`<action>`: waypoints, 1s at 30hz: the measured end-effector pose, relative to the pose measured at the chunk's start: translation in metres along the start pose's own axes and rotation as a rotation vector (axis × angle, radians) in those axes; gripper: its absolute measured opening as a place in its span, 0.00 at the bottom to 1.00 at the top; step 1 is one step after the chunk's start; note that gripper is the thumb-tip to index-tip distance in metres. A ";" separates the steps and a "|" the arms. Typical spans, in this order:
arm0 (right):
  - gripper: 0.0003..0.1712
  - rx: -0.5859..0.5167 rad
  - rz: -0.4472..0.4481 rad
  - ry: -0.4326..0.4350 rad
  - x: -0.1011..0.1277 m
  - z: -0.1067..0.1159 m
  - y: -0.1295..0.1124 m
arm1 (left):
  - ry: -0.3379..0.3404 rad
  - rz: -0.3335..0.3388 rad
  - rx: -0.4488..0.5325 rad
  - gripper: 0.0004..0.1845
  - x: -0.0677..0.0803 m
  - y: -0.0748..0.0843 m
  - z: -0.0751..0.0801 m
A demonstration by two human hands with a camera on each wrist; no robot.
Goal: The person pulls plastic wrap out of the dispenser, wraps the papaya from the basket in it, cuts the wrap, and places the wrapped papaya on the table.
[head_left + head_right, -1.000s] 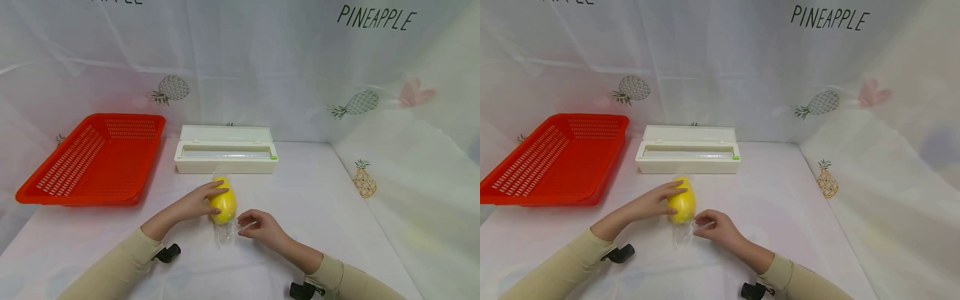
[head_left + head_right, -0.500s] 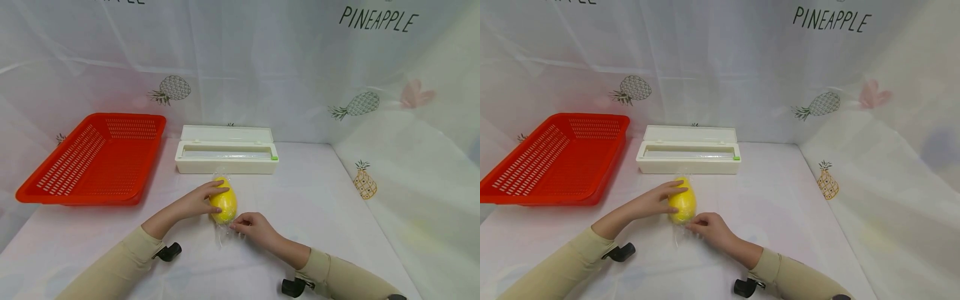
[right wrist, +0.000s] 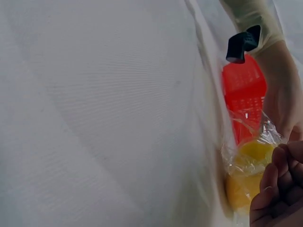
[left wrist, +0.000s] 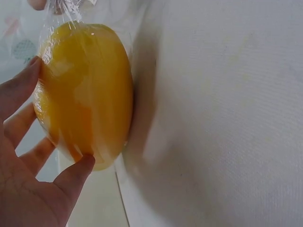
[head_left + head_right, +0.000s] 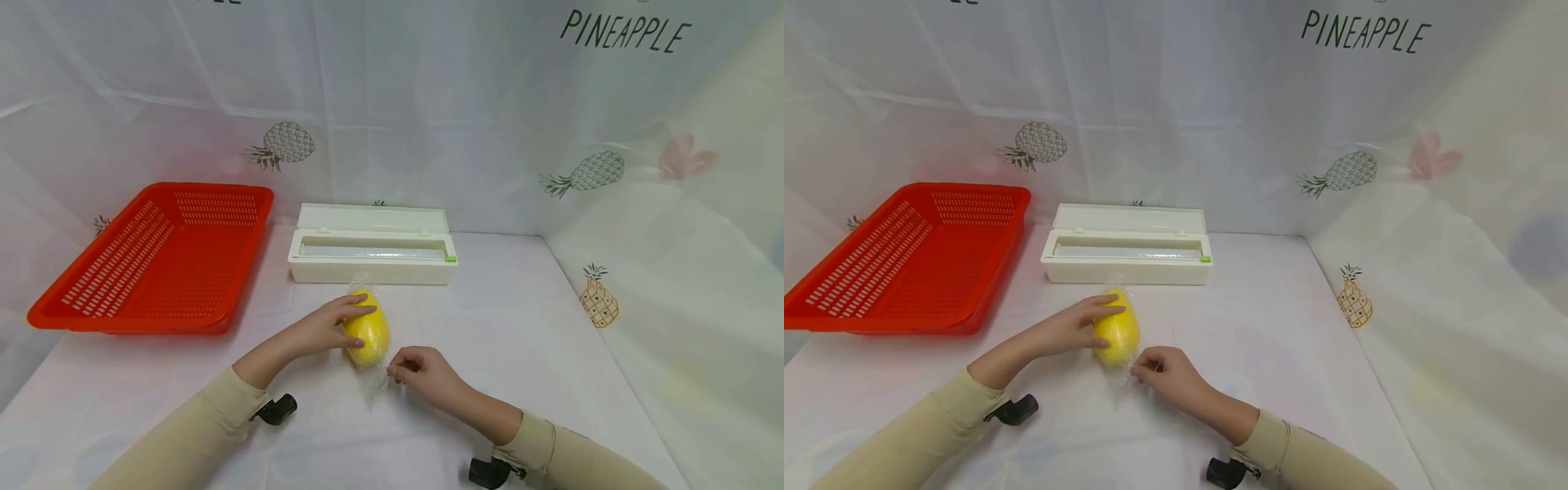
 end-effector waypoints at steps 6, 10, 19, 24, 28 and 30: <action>0.06 0.005 -0.037 -0.100 0.002 -0.006 0.005 | -0.015 -0.043 -0.022 0.33 -0.001 0.004 0.003; 0.06 0.027 -0.049 -0.122 0.001 -0.005 0.007 | -0.031 -0.046 -0.021 0.33 -0.001 0.006 0.005; 0.11 0.029 -0.095 -0.086 -0.002 0.000 0.009 | -0.058 0.007 0.068 0.33 -0.003 -0.002 0.004; 0.16 0.104 -0.098 -0.136 -0.004 -0.014 0.016 | -0.061 -0.008 0.063 0.33 -0.004 -0.001 0.008; 0.14 0.097 -0.055 -0.123 -0.006 -0.017 0.015 | -0.068 -0.014 0.080 0.33 -0.004 0.000 0.008; 0.13 0.057 -0.045 -0.136 -0.005 -0.018 0.014 | -0.070 -0.017 0.083 0.33 -0.004 -0.001 0.008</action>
Point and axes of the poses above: each hand's wrist, its own x-axis away from the middle knuckle, its own z-axis out of the back of the hand, y = z × x, the point moved 6 cm from there along -x, towards the middle knuckle, and after that the axes turned 15 degrees about -x, right-handed, at the moved point
